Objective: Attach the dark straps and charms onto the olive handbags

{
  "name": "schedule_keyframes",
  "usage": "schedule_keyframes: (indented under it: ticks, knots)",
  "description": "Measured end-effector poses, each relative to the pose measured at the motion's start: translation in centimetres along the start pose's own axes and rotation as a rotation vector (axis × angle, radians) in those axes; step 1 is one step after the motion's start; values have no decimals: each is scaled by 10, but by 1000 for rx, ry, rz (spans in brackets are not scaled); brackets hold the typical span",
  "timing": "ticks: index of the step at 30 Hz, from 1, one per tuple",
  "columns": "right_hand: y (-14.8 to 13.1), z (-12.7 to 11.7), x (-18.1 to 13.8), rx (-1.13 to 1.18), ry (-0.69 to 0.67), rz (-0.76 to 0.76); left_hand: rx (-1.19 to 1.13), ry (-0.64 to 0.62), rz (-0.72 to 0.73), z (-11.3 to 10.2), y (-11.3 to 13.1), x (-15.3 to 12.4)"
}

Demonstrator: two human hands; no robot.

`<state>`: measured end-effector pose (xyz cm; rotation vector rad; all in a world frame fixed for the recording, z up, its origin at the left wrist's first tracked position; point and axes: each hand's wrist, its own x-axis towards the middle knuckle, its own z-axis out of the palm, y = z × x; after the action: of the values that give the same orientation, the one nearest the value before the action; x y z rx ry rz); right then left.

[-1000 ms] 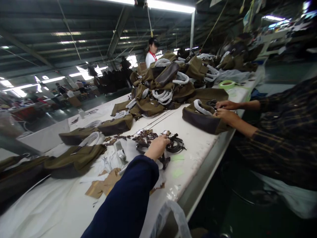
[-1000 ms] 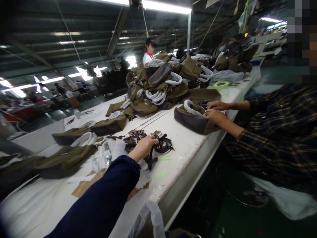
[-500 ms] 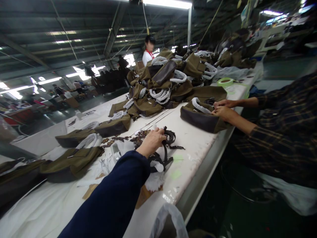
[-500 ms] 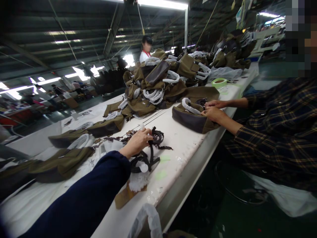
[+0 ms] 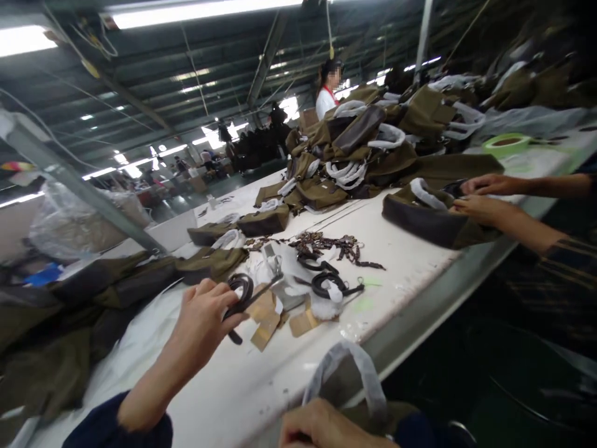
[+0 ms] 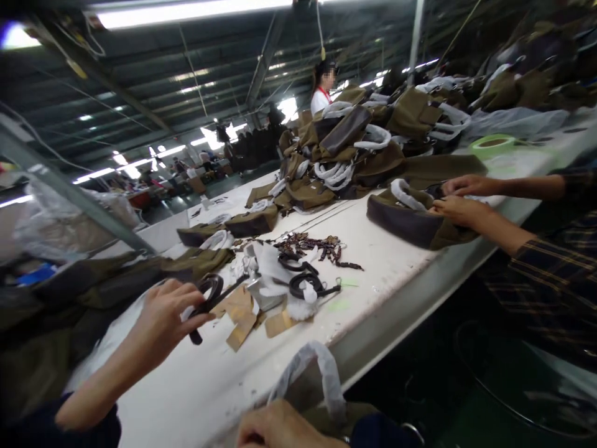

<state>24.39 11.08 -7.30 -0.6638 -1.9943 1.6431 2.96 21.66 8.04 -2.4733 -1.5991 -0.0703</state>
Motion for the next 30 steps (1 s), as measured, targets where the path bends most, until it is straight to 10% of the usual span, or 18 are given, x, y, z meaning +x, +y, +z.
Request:
schedule_keyframes:
  ticks: [5, 9, 16, 23, 30]
  knots:
    - [8, 18, 3, -22, 90, 58, -82, -257, -169, 63, -1, -123]
    - [2, 26, 1, -67, 129, 33, -87, -276, -214, 88, 9, -165]
    - [-3, 25, 10, -117, 229, 108, -275, -35, -246, 86, 42, -145]
    - [-12, 20, 9, -104, 262, 206, -615, -120, -71, 117, 64, -134]
    - [-4, 17, 18, -113, 277, 323, -1029, -109, -358, 125, 51, -139]
